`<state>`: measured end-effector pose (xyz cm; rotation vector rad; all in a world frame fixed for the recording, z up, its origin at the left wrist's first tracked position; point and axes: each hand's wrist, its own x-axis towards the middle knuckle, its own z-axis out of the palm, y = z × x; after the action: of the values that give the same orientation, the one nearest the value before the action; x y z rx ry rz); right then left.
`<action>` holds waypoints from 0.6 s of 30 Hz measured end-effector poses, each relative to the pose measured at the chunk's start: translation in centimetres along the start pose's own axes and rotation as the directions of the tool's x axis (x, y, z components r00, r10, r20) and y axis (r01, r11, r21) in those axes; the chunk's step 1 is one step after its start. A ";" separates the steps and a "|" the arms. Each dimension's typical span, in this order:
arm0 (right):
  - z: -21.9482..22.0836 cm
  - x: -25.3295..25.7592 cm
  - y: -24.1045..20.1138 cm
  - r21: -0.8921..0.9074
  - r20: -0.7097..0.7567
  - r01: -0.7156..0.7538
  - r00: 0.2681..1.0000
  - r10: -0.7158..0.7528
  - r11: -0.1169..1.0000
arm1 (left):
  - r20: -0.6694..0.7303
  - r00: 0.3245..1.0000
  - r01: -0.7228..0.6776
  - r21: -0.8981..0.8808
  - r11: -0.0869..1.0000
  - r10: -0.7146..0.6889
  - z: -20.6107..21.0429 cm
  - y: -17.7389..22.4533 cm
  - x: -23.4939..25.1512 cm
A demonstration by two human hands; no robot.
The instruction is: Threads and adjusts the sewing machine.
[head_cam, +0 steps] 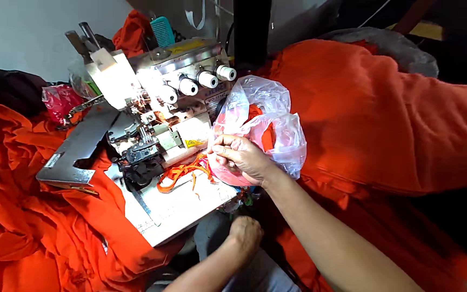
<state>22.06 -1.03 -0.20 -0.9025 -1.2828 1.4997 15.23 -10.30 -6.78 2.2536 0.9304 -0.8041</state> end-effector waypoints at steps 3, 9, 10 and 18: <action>0.2 -0.1 0.1 0.025 -0.014 0.005 1.000 -0.005 1.000 | -0.027 0.999 0.041 -0.025 0.999 -0.042 0.4 -1.3 1.7; 0.0 -0.1 0.2 0.060 0.011 0.007 1.000 -0.007 0.998 | -0.034 0.938 0.314 -0.343 0.885 -0.346 1.1 -3.5 2.9; 0.0 -0.2 0.3 0.062 0.012 0.005 1.000 -0.006 0.998 | -0.011 0.931 0.346 -0.299 0.889 -0.366 1.1 -3.6 1.9; -0.1 -0.3 0.6 0.028 0.022 0.027 0.999 -0.028 0.999 | 0.032 0.952 0.295 -0.371 0.880 -0.306 3.8 -0.8 -7.3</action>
<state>22.10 -1.32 -0.82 -0.8485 -1.2826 1.5067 9.19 -15.48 -4.39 1.8181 1.3475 -0.6570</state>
